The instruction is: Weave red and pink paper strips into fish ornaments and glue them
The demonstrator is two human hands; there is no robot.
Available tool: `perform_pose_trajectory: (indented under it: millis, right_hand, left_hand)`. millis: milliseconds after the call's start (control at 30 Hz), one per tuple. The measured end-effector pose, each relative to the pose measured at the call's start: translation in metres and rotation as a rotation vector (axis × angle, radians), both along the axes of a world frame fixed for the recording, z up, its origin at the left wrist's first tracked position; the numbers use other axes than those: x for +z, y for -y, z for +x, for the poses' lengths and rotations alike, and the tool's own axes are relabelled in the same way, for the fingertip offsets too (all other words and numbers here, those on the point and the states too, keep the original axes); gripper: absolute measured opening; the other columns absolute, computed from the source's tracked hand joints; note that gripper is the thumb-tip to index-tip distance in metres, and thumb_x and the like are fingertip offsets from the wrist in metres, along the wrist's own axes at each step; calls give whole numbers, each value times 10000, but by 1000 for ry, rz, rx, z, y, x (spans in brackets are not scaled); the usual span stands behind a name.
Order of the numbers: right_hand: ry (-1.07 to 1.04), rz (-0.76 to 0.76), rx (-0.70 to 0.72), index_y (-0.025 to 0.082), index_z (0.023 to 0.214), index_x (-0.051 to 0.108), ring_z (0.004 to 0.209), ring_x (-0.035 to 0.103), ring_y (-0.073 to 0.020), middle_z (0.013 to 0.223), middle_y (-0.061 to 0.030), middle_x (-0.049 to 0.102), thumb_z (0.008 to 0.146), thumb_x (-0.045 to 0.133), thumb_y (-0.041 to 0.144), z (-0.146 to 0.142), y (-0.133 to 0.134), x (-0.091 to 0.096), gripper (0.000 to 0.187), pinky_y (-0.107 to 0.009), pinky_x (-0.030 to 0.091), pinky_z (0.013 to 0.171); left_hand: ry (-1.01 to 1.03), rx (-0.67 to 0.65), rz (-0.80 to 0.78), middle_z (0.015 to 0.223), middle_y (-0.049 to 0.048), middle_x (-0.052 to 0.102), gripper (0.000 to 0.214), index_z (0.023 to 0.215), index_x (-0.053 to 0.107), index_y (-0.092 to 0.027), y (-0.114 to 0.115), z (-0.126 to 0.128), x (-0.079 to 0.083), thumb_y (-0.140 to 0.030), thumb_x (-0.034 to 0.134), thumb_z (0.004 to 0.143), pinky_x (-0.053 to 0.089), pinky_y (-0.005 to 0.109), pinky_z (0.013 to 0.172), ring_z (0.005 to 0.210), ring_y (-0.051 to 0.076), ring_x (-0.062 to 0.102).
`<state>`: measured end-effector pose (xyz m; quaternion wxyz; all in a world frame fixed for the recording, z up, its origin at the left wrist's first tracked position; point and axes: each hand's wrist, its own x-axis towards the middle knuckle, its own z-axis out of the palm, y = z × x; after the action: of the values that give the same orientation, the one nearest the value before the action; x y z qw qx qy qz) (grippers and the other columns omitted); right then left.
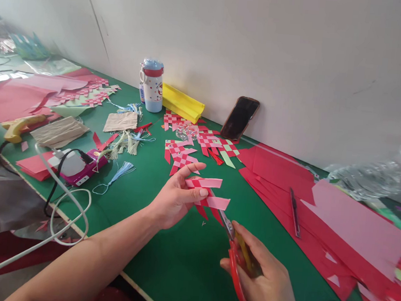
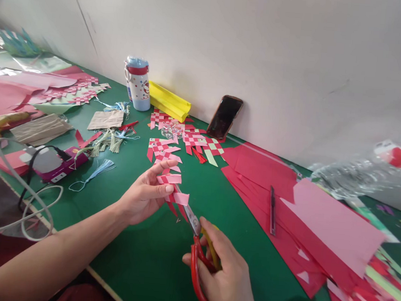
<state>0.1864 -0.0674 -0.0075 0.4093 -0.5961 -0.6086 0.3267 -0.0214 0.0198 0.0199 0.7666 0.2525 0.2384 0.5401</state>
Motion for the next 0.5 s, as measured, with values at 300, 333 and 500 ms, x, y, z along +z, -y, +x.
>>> perform_pose_trajectory:
  millis: [300,333,500]
  right_hand:
    - [39,-4,93,277,1213,681,604,699,-147,870,-17,709,761,725,429,10,-5,-4,479,-189,607,553]
    - [28,-9,84,280,1206,686,609,703,-148,875,-16,709,761,724,428,9,-5,-4,471,-189,608,553]
    - [-23,-39,29,290,1176,701,581,703,-130,887,-4,711,745,734,381,2,-2,1,441,-175,608,575]
  left_hand:
    - [-19,14,-3,709,-18,680,638,1264,511,-190,-2,-2,-1,-61,783,701,564,269,695,646,113,658]
    - [-22,15,-5,707,-20,678,632,1255,517,-188,-2,-2,-1,-60,784,697,564,269,695,644,113,657]
    - [-33,1,-18,701,-24,672,629,1243,523,-196,-1,-1,0,-66,791,689,561,280,701,654,126,667]
